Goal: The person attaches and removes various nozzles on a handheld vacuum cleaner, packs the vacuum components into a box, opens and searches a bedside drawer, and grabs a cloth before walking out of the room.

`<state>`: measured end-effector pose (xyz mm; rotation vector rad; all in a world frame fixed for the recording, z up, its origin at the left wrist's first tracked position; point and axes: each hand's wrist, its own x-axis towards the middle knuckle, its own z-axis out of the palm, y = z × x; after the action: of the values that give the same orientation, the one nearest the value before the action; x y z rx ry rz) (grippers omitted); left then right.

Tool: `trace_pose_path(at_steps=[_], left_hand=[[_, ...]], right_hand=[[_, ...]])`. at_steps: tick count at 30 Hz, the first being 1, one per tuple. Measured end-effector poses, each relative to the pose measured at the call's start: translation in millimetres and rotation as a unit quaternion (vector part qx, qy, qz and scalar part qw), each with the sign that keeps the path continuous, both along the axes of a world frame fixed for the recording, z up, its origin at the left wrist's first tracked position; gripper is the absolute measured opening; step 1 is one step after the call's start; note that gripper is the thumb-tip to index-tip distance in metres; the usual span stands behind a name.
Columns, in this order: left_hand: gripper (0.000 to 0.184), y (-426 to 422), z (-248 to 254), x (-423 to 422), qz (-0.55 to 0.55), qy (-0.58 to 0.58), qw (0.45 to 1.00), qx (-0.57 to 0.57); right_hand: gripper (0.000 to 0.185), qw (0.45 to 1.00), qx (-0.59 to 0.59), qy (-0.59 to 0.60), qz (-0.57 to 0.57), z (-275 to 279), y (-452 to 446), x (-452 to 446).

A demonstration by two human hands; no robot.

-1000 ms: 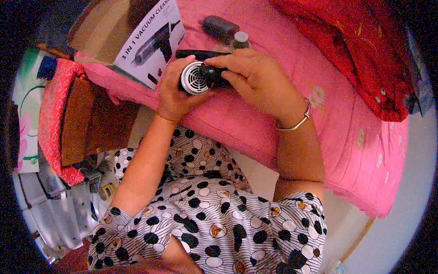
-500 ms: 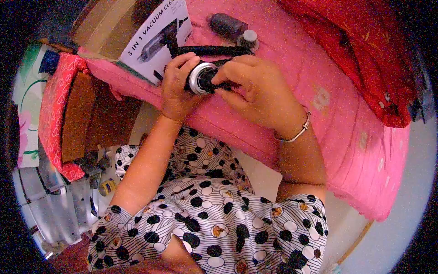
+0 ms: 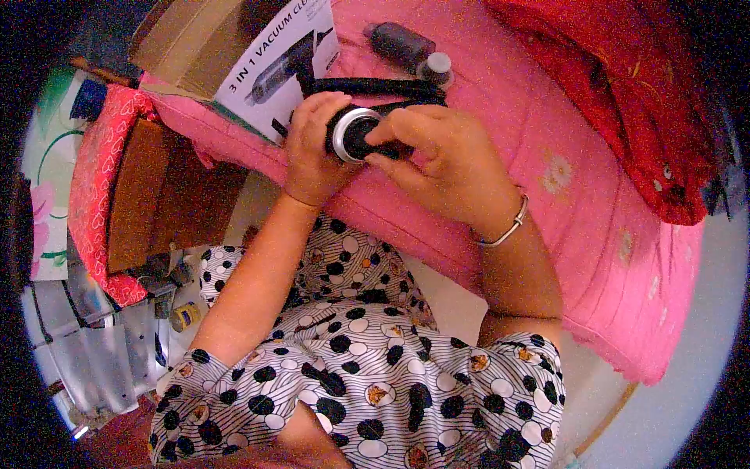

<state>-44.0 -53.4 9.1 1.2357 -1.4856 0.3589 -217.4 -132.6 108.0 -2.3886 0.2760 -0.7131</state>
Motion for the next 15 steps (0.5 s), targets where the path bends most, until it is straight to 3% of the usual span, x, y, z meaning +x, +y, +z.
trace_pose_path(at_steps=[13,15], left_hand=[[0.071,-0.6,-7.0,2.8,0.003,0.002,1.0,0.022],[0.07,-0.3,-7.5,3.2,0.003,0.0,1.0,0.025]], right_hand=[[0.021,0.997,-0.079,-0.004,-0.018,-4.5,3.0,5.2],[0.022,0.995,-0.094,-0.045,0.006,-5.4,2.8,7.7]])
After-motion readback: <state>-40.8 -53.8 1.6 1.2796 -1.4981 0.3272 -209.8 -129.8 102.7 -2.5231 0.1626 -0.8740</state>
